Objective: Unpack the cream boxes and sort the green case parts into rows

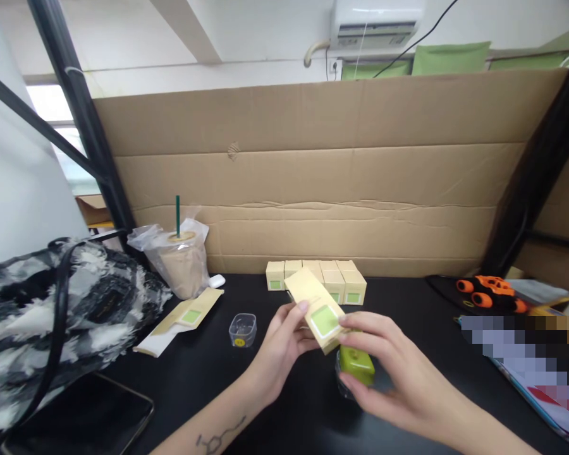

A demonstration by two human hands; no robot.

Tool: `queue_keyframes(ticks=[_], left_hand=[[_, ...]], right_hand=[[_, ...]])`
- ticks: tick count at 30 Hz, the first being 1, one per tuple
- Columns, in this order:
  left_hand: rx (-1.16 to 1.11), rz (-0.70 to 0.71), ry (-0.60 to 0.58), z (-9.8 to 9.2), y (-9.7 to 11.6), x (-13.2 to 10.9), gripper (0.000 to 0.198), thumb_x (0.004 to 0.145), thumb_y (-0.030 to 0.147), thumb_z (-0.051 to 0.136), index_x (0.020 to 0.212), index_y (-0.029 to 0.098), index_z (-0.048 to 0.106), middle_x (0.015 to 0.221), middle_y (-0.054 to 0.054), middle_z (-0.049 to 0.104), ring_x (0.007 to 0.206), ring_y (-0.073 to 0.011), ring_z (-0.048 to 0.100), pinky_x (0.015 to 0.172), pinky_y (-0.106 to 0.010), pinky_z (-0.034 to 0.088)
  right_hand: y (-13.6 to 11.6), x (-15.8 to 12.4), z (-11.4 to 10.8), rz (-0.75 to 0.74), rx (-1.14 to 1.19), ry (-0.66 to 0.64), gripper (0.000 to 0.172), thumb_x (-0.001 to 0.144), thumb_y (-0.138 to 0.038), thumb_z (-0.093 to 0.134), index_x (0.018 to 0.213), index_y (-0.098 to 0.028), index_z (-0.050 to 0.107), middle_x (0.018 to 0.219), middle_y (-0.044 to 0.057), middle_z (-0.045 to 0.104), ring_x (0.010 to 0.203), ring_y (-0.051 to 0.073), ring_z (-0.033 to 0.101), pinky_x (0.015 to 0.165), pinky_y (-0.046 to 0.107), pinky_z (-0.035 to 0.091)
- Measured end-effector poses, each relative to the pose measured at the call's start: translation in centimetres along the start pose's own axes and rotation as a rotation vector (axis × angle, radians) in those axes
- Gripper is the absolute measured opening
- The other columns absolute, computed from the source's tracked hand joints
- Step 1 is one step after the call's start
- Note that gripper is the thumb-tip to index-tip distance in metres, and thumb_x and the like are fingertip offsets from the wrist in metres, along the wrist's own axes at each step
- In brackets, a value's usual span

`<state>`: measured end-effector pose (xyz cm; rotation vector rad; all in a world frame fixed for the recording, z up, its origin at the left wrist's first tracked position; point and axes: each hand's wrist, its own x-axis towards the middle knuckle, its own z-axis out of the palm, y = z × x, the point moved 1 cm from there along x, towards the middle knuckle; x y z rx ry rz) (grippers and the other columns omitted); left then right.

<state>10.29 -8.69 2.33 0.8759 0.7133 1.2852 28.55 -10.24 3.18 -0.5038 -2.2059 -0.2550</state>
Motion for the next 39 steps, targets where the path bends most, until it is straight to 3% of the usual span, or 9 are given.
queue_keyframes(ticks=[3,6,12,17,24,29,33,37,39], left_hand=[[-0.046,-0.066,-0.041,1.3,0.1,0.1,0.03,0.082,0.038,0.063,0.094,0.012,0.059,0.087,-0.01,0.066,0.076,-0.0183,0.061,0.075,-0.034,0.049],[-0.051,-0.109,-0.11,1.8,0.4,0.1,0.034,0.082,0.039,0.062,0.1,0.01,0.062,0.092,-0.013,0.067,0.079,-0.019,0.062,0.078,-0.034,0.05],[0.035,-0.216,-0.244,1.1,0.6,-0.2,0.036,0.079,0.036,0.066,0.103,0.009,0.067,0.102,-0.015,0.069,0.094,-0.0221,0.064,0.085,-0.032,0.049],[0.019,-0.252,-0.225,0.8,0.8,-0.3,0.037,0.08,0.038,0.065,0.105,0.011,0.067,0.105,-0.014,0.07,0.096,-0.0236,0.064,0.085,-0.032,0.05],[-0.039,-0.262,-0.254,0.9,0.8,-0.9,0.033,0.089,0.033,0.049,0.105,0.011,0.068,0.106,-0.013,0.07,0.095,-0.0221,0.065,0.086,-0.032,0.05],[-0.116,-0.333,-0.197,0.6,0.6,-0.9,0.038,0.09,0.037,0.045,0.104,0.01,0.067,0.103,-0.012,0.07,0.086,-0.0176,0.066,0.081,-0.027,0.05],[-0.132,-0.295,-0.205,0.4,0.4,-0.6,0.037,0.09,0.038,0.045,0.105,0.011,0.066,0.103,-0.012,0.07,0.089,-0.0185,0.064,0.084,-0.029,0.048],[-0.062,-0.284,-0.161,0.2,0.0,-0.4,0.035,0.087,0.04,0.053,0.103,0.012,0.067,0.099,-0.01,0.07,0.086,-0.0172,0.063,0.08,-0.027,0.048],[-0.026,-0.302,-0.154,0.2,-0.2,-0.3,0.035,0.085,0.041,0.056,0.101,0.012,0.068,0.098,-0.011,0.07,0.084,-0.0166,0.063,0.077,-0.026,0.048]], right_hand=[[0.1,-0.1,0.2,-0.171,-0.311,0.014,0.033,0.085,-0.01,0.055,0.118,-0.013,0.054,0.113,0.012,0.063,0.109,0.023,0.056,0.091,0.04,0.05],[0.6,-0.1,-0.1,-0.225,-0.421,0.042,0.031,0.086,-0.009,0.056,0.117,-0.012,0.058,0.111,0.012,0.067,0.11,0.024,0.058,0.087,0.04,0.053],[-0.1,0.4,-1.0,-0.326,-0.344,0.069,0.015,0.087,-0.01,0.054,0.095,-0.005,0.066,0.099,0.016,0.072,0.099,0.026,0.065,0.083,0.039,0.058],[-0.3,0.5,-1.1,-0.367,-0.336,0.12,0.027,0.09,-0.008,0.043,0.08,-0.014,0.067,0.097,0.009,0.074,0.096,0.019,0.067,0.092,0.035,0.053],[0.0,0.2,-0.8,-0.39,-0.361,0.113,0.032,0.091,-0.007,0.041,0.075,-0.016,0.066,0.106,0.005,0.072,0.114,0.017,0.058,0.102,0.031,0.043],[-0.6,0.4,-0.8,-0.442,-0.357,0.183,0.03,0.086,-0.005,0.047,0.065,-0.019,0.063,0.093,0.001,0.075,0.101,0.015,0.063,0.101,0.032,0.046],[-1.0,0.2,-1.0,-0.372,-0.232,0.2,0.022,0.089,-0.011,0.049,0.078,-0.022,0.064,0.08,-0.001,0.073,0.084,0.011,0.064,0.09,0.027,0.052],[-0.4,-0.1,-1.0,-0.287,-0.354,0.08,0.026,0.092,-0.01,0.046,0.111,-0.018,0.062,0.09,0.002,0.071,0.096,0.013,0.062,0.096,0.03,0.048],[-0.1,0.1,-1.0,-0.3,-0.419,0.022,0.03,0.095,-0.01,0.04,0.117,-0.016,0.06,0.097,0.003,0.07,0.099,0.014,0.061,0.097,0.03,0.048]])
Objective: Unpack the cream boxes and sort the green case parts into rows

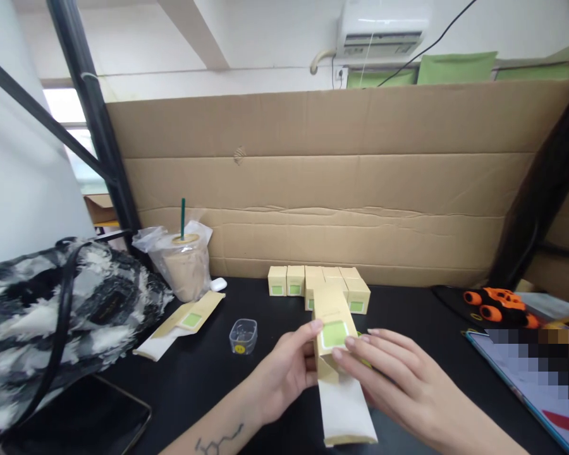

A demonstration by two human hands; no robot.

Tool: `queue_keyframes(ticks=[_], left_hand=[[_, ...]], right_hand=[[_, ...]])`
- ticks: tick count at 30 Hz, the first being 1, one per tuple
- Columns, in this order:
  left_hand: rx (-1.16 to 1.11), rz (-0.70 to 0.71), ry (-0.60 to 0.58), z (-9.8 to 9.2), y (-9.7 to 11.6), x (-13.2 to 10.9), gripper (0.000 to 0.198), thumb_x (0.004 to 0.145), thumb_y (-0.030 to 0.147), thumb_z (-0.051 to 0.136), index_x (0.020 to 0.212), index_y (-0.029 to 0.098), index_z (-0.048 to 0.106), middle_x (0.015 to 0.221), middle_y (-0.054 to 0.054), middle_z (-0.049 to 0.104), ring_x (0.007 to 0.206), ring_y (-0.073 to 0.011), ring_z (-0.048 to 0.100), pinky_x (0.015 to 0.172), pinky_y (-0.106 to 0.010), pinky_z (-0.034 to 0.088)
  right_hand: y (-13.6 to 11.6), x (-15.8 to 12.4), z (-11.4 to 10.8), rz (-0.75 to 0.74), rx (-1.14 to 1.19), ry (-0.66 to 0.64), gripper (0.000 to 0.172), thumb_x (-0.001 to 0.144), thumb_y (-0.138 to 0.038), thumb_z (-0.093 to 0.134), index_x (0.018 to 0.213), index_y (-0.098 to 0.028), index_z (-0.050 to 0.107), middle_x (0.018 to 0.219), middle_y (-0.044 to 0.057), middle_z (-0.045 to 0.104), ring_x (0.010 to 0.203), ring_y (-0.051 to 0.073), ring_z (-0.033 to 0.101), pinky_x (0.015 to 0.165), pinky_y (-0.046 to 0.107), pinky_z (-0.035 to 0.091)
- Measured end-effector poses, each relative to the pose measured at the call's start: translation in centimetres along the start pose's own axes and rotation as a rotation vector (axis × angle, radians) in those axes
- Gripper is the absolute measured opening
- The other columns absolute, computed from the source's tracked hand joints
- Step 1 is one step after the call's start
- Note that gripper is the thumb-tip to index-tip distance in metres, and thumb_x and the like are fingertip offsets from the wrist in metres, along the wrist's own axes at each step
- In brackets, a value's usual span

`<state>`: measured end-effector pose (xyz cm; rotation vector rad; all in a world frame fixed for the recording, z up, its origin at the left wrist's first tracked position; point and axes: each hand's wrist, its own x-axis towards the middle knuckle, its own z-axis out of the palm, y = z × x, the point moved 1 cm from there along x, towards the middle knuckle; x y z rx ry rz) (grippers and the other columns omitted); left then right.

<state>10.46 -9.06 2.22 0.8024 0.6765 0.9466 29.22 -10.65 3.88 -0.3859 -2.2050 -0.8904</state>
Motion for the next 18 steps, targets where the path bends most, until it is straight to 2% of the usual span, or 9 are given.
queue_keyframes(ticks=[2,5,8,10,14,18], left_hand=[[0.019,-0.002,0.006,0.0,-0.1,0.0,0.036,0.084,0.041,0.057,0.101,0.011,0.068,0.097,-0.011,0.07,0.082,-0.0164,0.063,0.076,-0.027,0.049],[0.053,0.014,0.004,0.1,0.0,0.0,0.039,0.082,0.043,0.059,0.103,0.011,0.066,0.096,-0.012,0.069,0.082,-0.0184,0.064,0.077,-0.029,0.049],[0.084,0.017,0.04,0.1,-0.2,-0.2,0.042,0.079,0.043,0.062,0.107,0.012,0.061,0.102,-0.014,0.068,0.087,-0.0226,0.064,0.075,-0.033,0.05],[0.087,0.015,0.076,0.2,-0.4,-0.3,0.043,0.077,0.041,0.066,0.108,0.012,0.058,0.106,-0.014,0.067,0.091,-0.0243,0.064,0.074,-0.034,0.05],[0.116,0.026,0.134,0.3,-0.7,-0.3,0.045,0.073,0.04,0.072,0.105,0.014,0.054,0.108,-0.014,0.066,0.095,-0.0248,0.065,0.074,-0.031,0.051],[0.166,0.061,0.184,0.3,-0.6,-0.3,0.049,0.067,0.036,0.079,0.101,0.015,0.052,0.107,-0.013,0.066,0.096,-0.0248,0.065,0.078,-0.031,0.05]], right_hand=[[0.3,0.2,0.1,-0.04,-0.012,0.021,0.032,0.096,-0.01,0.034,0.108,-0.016,0.063,0.099,0.005,0.071,0.099,0.014,0.061,0.093,0.029,0.05],[0.4,0.3,0.1,-0.06,0.005,0.116,0.035,0.096,-0.007,0.032,0.084,-0.018,0.063,0.089,0.004,0.072,0.093,0.013,0.063,0.092,0.029,0.05],[0.2,0.2,-0.1,-0.084,0.012,0.155,0.036,0.093,-0.005,0.035,0.073,-0.021,0.061,0.081,0.001,0.072,0.086,0.012,0.062,0.095,0.031,0.048],[0.0,0.0,-0.2,-0.097,-0.01,0.143,0.034,0.091,-0.005,0.039,0.075,-0.022,0.064,0.081,-0.001,0.072,0.085,0.012,0.061,0.094,0.031,0.047],[-0.6,-0.1,-0.2,-0.028,-0.049,0.082,0.031,0.091,-0.006,0.041,0.094,-0.022,0.068,0.078,-0.003,0.071,0.076,0.011,0.058,0.086,0.028,0.048],[-1.4,-0.1,0.1,-0.075,0.046,0.047,0.035,0.094,-0.011,0.036,0.092,-0.023,0.069,0.073,-0.003,0.069,0.071,0.012,0.057,0.074,0.028,0.045]])
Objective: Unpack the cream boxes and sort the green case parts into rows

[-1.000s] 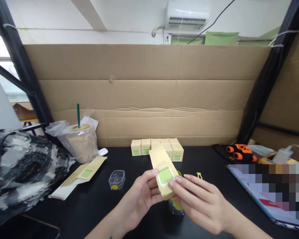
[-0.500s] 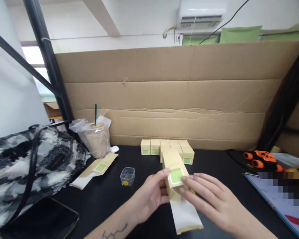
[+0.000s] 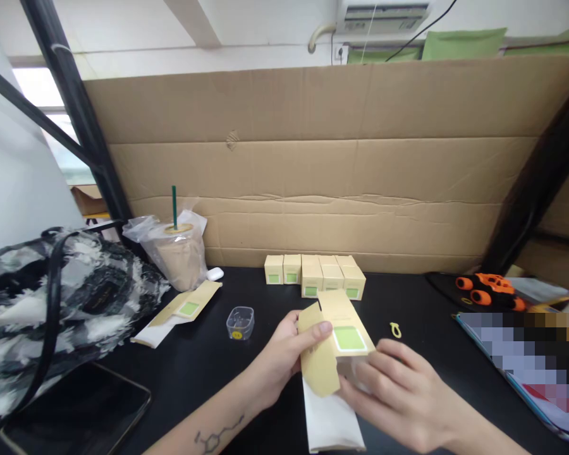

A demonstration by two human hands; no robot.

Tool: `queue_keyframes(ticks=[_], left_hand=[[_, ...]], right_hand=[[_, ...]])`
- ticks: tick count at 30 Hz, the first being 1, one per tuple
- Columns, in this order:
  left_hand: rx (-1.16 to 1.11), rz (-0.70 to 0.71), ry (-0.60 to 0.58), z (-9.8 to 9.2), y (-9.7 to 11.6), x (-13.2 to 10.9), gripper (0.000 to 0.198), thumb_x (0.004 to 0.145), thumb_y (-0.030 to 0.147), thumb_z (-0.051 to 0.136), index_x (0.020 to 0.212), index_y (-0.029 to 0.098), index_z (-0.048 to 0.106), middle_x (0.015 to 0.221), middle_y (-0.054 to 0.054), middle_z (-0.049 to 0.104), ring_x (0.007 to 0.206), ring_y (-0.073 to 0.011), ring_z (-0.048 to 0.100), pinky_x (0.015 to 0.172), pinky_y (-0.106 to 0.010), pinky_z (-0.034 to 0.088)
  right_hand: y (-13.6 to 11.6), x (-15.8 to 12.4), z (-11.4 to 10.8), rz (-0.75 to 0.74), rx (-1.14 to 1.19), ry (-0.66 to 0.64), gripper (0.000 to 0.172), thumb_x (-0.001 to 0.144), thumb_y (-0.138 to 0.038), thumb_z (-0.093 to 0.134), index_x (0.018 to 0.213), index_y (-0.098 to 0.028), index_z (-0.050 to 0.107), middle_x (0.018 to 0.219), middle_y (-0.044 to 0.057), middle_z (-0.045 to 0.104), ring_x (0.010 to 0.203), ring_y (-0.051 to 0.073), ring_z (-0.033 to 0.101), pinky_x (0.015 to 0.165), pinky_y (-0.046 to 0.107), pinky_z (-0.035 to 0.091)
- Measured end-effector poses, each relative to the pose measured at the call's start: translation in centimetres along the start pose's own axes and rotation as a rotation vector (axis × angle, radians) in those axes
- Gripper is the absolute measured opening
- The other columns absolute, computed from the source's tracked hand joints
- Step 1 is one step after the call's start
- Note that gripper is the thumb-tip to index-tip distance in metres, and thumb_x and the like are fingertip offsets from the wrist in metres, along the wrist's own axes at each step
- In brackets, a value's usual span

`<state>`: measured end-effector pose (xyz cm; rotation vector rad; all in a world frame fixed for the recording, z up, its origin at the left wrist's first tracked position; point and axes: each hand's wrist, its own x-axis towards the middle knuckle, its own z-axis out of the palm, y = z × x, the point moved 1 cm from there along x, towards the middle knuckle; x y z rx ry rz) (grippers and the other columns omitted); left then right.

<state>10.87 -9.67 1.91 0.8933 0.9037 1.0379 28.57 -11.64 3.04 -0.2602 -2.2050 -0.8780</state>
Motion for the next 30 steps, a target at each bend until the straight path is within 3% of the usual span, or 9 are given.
queue_keyframes(ticks=[4,9,14,18,22,25,28,30], left_hand=[[-0.002,0.007,-0.018,0.0,-0.1,0.0,0.048,0.066,0.031,0.08,0.1,0.014,0.051,0.103,-0.013,0.067,0.091,-0.0239,0.066,0.079,-0.033,0.051],[-0.022,0.031,-0.025,0.0,0.1,0.0,0.043,0.072,0.029,0.075,0.105,0.014,0.051,0.106,-0.014,0.066,0.093,-0.0239,0.066,0.081,-0.034,0.051],[-0.03,0.039,-0.117,0.3,0.5,-0.4,0.039,0.083,0.032,0.063,0.116,0.015,0.051,0.111,-0.013,0.066,0.102,-0.023,0.063,0.086,-0.031,0.049],[-0.023,0.038,-0.144,0.3,0.6,-0.5,0.036,0.083,0.029,0.064,0.114,0.015,0.052,0.11,-0.012,0.066,0.099,-0.0225,0.064,0.085,-0.031,0.05],[-0.018,0.075,-0.125,0.1,0.7,-0.4,0.039,0.076,0.023,0.069,0.109,0.014,0.052,0.108,-0.013,0.066,0.092,-0.0226,0.066,0.08,-0.032,0.051],[0.016,0.087,-0.157,0.2,0.7,-0.3,0.046,0.073,0.023,0.072,0.111,0.012,0.049,0.11,-0.015,0.064,0.091,-0.0229,0.065,0.08,-0.033,0.05],[0.179,0.086,-0.066,-0.1,0.8,-0.2,0.062,0.077,0.036,0.067,0.124,0.012,0.035,0.111,-0.018,0.061,0.093,-0.0252,0.064,0.082,-0.04,0.049],[0.403,0.27,0.066,-0.5,1.6,-0.6,0.063,0.083,0.047,0.055,0.13,0.013,0.029,0.12,-0.02,0.055,0.106,-0.0268,0.057,0.092,-0.045,0.044]], right_hand=[[-0.6,0.3,0.1,-0.035,0.039,-0.05,0.036,0.096,-0.014,0.034,0.101,-0.026,0.068,0.072,-0.005,0.069,0.064,0.01,0.057,0.071,0.027,0.041],[-0.5,1.0,-0.1,0.013,0.034,-0.082,0.042,0.098,-0.012,0.027,0.099,-0.024,0.067,0.07,-0.002,0.068,0.064,0.011,0.058,0.072,0.027,0.038],[-0.6,0.6,0.7,0.047,0.008,-0.119,0.042,0.096,-0.009,0.027,0.086,-0.023,0.065,0.075,0.0,0.068,0.067,0.014,0.056,0.077,0.031,0.039],[-0.6,0.7,0.6,0.051,0.022,-0.16,0.041,0.095,-0.009,0.029,0.089,-0.025,0.066,0.071,0.0,0.065,0.062,0.014,0.054,0.074,0.03,0.04],[0.1,1.0,-0.5,-0.043,0.065,-0.011,0.025,0.092,-0.013,0.046,0.102,-0.025,0.067,0.077,-0.002,0.068,0.071,0.012,0.061,0.079,0.028,0.044],[0.8,0.4,-0.7,0.026,0.051,-0.038,0.029,0.095,-0.012,0.04,0.105,-0.021,0.066,0.092,0.002,0.072,0.088,0.016,0.064,0.085,0.032,0.045],[1.3,-1.1,-0.3,0.053,0.059,-0.125,0.044,0.099,-0.011,0.022,0.109,-0.014,0.064,0.104,0.006,0.071,0.098,0.019,0.063,0.087,0.036,0.045],[1.7,-2.0,0.1,0.06,0.05,-0.131,0.043,0.098,-0.01,0.021,0.113,-0.012,0.062,0.105,0.008,0.071,0.099,0.02,0.062,0.088,0.038,0.044]])
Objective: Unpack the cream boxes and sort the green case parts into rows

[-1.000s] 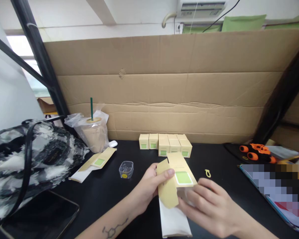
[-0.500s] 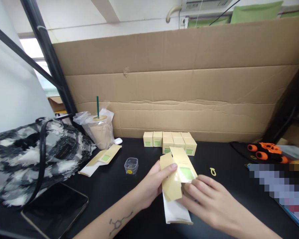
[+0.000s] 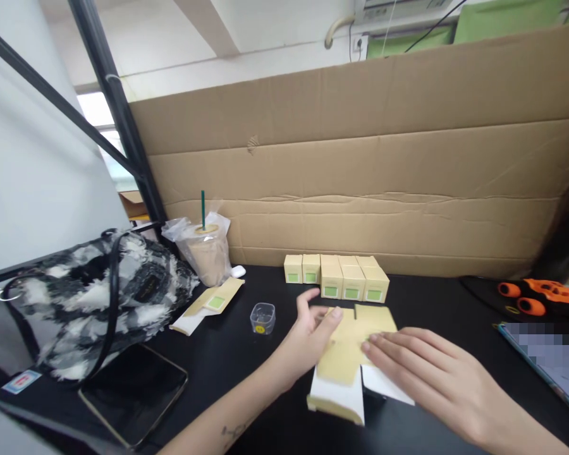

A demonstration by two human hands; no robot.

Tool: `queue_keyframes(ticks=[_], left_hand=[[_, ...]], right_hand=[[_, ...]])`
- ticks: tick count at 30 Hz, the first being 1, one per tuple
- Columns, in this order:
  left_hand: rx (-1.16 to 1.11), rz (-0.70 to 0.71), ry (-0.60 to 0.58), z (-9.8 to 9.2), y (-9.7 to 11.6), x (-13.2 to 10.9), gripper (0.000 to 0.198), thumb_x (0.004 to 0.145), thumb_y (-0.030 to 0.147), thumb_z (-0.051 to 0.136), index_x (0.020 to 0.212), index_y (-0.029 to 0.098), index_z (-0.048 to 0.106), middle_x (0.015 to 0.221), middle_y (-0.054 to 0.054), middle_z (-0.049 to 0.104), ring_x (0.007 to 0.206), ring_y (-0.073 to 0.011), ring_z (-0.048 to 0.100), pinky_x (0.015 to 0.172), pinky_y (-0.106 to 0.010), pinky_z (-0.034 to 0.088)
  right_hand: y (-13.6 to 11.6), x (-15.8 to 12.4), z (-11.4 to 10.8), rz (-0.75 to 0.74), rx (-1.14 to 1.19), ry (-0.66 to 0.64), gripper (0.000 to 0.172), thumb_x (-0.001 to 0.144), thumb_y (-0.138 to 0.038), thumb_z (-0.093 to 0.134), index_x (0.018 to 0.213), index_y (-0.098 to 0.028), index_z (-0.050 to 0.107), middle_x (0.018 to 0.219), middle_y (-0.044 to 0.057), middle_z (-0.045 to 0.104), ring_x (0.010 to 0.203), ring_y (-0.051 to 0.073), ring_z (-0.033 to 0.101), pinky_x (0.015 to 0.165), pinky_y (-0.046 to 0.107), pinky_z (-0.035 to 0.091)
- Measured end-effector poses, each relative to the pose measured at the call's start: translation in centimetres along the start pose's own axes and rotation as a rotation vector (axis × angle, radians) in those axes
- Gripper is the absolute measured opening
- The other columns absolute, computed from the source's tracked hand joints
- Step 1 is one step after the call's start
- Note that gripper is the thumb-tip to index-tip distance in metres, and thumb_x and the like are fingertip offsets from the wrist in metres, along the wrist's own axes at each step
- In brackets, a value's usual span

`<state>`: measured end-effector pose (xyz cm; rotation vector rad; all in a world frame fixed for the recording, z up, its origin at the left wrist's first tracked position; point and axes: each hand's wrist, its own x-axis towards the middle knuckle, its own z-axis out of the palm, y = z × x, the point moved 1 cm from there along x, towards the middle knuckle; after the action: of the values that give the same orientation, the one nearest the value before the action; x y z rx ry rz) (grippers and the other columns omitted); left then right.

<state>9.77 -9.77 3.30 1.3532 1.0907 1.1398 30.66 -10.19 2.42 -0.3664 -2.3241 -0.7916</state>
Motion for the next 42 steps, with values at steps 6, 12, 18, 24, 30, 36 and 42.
queue_keyframes(ticks=[6,12,18,24,30,36,42], left_hand=[[0.918,0.779,-0.234,-0.2,3.3,-3.2,0.042,0.082,0.037,0.058,0.119,0.017,0.052,0.111,-0.011,0.061,0.102,-0.0244,0.058,0.089,-0.04,0.049],[1.364,1.173,0.027,-1.8,4.2,-5.6,0.024,0.089,0.006,0.042,0.106,0.009,0.058,0.092,-0.009,0.071,0.086,-0.0178,0.066,0.077,-0.028,0.055],[1.518,0.859,0.469,-15.5,4.2,-7.6,0.022,0.086,0.021,0.05,0.104,0.025,0.063,0.1,-0.002,0.072,0.091,-0.0208,0.065,0.081,-0.035,0.053],[1.535,0.562,0.49,-23.6,0.5,-5.7,0.032,0.087,0.035,0.041,0.1,0.021,0.067,0.103,-0.006,0.071,0.096,-0.0253,0.062,0.086,-0.041,0.049],[1.727,0.377,0.383,-23.2,-1.6,-4.3,0.041,0.078,0.023,0.04,0.113,0.017,0.06,0.115,-0.011,0.066,0.105,-0.0309,0.058,0.09,-0.047,0.042],[1.764,0.316,0.365,-22.5,-1.8,-4.1,0.053,0.078,0.049,0.048,0.115,0.013,0.058,0.11,-0.017,0.066,0.107,-0.0354,0.057,0.1,-0.053,0.031],[1.868,0.321,0.441,-21.1,-2.0,-3.2,0.049,0.087,0.048,0.037,0.113,0.014,0.059,0.099,-0.017,0.069,0.1,-0.0339,0.061,0.095,-0.051,0.036]], right_hand=[[0.4,-0.3,0.3,0.099,-0.052,0.02,0.033,0.097,-0.01,0.031,0.115,-0.013,0.059,0.101,0.008,0.072,0.095,0.02,0.065,0.085,0.04,0.041],[-0.6,1.1,-0.7,0.168,-0.058,0.158,0.024,0.094,-0.013,0.047,0.114,-0.016,0.059,0.105,0.006,0.072,0.098,0.018,0.064,0.091,0.037,0.04],[-0.3,1.4,-2.3,0.166,-0.11,0.254,0.027,0.081,-0.007,0.064,0.107,-0.012,0.06,0.09,0.011,0.074,0.084,0.019,0.065,0.089,0.04,0.044],[-0.6,1.6,-2.3,0.207,-0.112,0.284,0.024,0.08,-0.006,0.063,0.103,-0.012,0.062,0.088,0.011,0.073,0.078,0.02,0.065,0.088,0.042,0.043],[0.2,1.7,-1.6,0.218,-0.022,0.164,0.013,0.085,-0.01,0.056,0.091,-0.014,0.066,0.089,0.008,0.071,0.081,0.019,0.066,0.091,0.041,0.041],[0.4,1.9,-1.1,0.286,0.093,0.013,0.018,0.089,-0.013,0.048,0.091,-0.017,0.065,0.089,0.005,0.068,0.083,0.017,0.065,0.092,0.041,0.041],[0.4,1.2,-0.7,0.451,0.281,-0.319,0.021,0.087,-0.029,0.056,0.105,-0.021,0.061,0.099,0.006,0.066,0.09,0.022,0.064,0.078,0.04,0.051]])
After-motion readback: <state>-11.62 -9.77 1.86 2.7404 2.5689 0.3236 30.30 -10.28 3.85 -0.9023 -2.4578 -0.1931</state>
